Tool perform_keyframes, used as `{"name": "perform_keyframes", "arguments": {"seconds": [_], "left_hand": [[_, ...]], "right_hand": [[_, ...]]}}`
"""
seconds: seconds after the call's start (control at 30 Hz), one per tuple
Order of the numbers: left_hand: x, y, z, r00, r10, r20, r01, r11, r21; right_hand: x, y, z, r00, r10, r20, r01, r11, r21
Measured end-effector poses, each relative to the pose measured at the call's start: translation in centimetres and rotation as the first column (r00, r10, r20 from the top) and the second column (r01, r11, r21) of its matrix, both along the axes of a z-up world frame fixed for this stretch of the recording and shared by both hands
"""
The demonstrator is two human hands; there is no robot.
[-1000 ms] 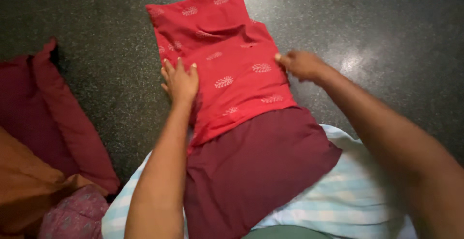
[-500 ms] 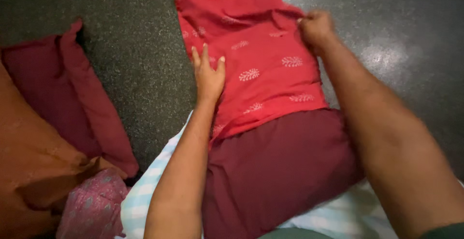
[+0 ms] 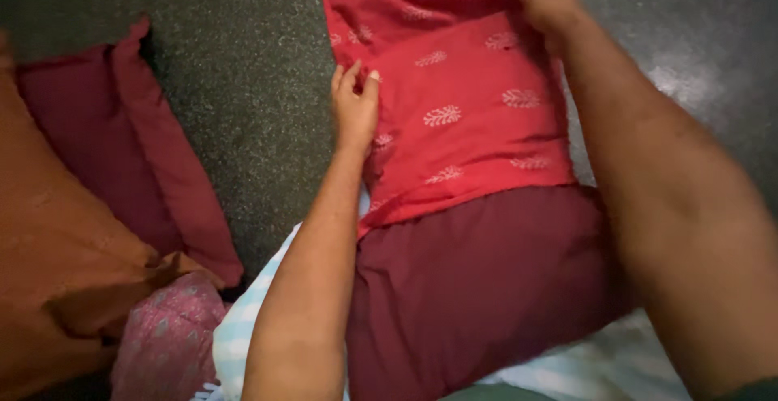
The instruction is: The person sits on the floor and folds a red patterned pillowcase over a maroon pillow. They repeatedly fold the fabric over the pillow, smooth it out, and adjust the edges to create a neat rectangular bundle.
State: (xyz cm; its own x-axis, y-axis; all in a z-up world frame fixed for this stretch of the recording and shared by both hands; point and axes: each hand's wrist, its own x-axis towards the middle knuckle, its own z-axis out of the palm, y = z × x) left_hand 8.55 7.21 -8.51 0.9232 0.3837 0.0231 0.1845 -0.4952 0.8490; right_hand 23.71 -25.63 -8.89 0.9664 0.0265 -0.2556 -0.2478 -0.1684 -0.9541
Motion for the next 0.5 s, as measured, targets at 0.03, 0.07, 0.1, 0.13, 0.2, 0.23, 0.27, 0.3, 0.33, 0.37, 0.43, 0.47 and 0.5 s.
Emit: {"name": "perform_keyframes", "arguments": {"seconds": [0.03,0.07,0.1,0.13,0.2,0.23,0.27,0.3,0.33,0.37,0.43,0.47,0.5], "left_hand": [[0.2,0.1,-0.1,0.999,0.028,-0.020,-0.029,0.999,-0.039],[0.3,0.3,-0.1,0.997,0.056,-0.044,-0.057,0.998,-0.041],[0.5,0.5,0.0,0.994,0.083,-0.067,-0.086,0.995,-0.042],[0.8,0.5,-0.1,0.990,0.106,-0.089,-0.110,0.993,-0.043],[1.6,1.3,-0.1,0.992,0.078,-0.101,-0.066,0.990,0.121],[1.8,1.5,-0.1,0.992,0.063,-0.110,-0.040,0.979,0.199],[2.0,1.6,-0.1,0.989,0.060,-0.133,-0.036,0.983,0.181],[2.2,1.6,-0.1,0.986,0.057,-0.156,-0.032,0.986,0.163],[2.3,1.8,0.1,0.982,0.056,-0.180,-0.030,0.989,0.147],[2.5,1.9,0.2,0.986,0.044,-0.163,-0.018,0.988,0.155],[3.0,2.2,0.4,0.992,0.018,-0.128,0.005,0.985,0.175],[3.1,2.3,0.5,0.990,0.026,-0.137,-0.008,0.991,0.137],[3.2,2.3,0.6,0.989,0.034,-0.146,-0.020,0.995,0.099]], "right_hand": [[0.1,0.9,0.9,0.998,0.012,-0.054,-0.012,1.000,0.006],[0.0,1.7,2.0,0.994,0.029,-0.109,-0.028,1.000,0.008],[-0.1,2.3,3.0,0.986,0.045,-0.163,-0.044,0.999,0.011],[-0.2,2.6,3.7,0.975,0.047,-0.217,-0.062,0.996,-0.061],[-0.4,2.7,4.3,0.944,0.035,-0.328,-0.108,0.972,-0.208],[-0.5,2.7,4.1,0.950,0.065,-0.305,-0.129,0.972,-0.195],[-0.4,2.6,3.7,0.956,0.094,-0.278,-0.148,0.972,-0.181],[-0.2,2.4,3.3,0.960,0.122,-0.251,-0.167,0.972,-0.168],[-0.1,2.2,2.9,0.950,0.097,-0.296,-0.138,0.983,-0.120],[0.2,2.0,2.6,0.937,0.074,-0.341,-0.105,0.992,-0.073],[0.6,1.7,1.8,0.910,0.050,-0.411,-0.067,0.997,-0.026],[0.8,1.5,1.7,0.900,0.047,-0.434,-0.064,0.998,-0.025],[0.9,1.3,1.5,0.888,0.043,-0.457,-0.061,0.998,-0.024]]}}
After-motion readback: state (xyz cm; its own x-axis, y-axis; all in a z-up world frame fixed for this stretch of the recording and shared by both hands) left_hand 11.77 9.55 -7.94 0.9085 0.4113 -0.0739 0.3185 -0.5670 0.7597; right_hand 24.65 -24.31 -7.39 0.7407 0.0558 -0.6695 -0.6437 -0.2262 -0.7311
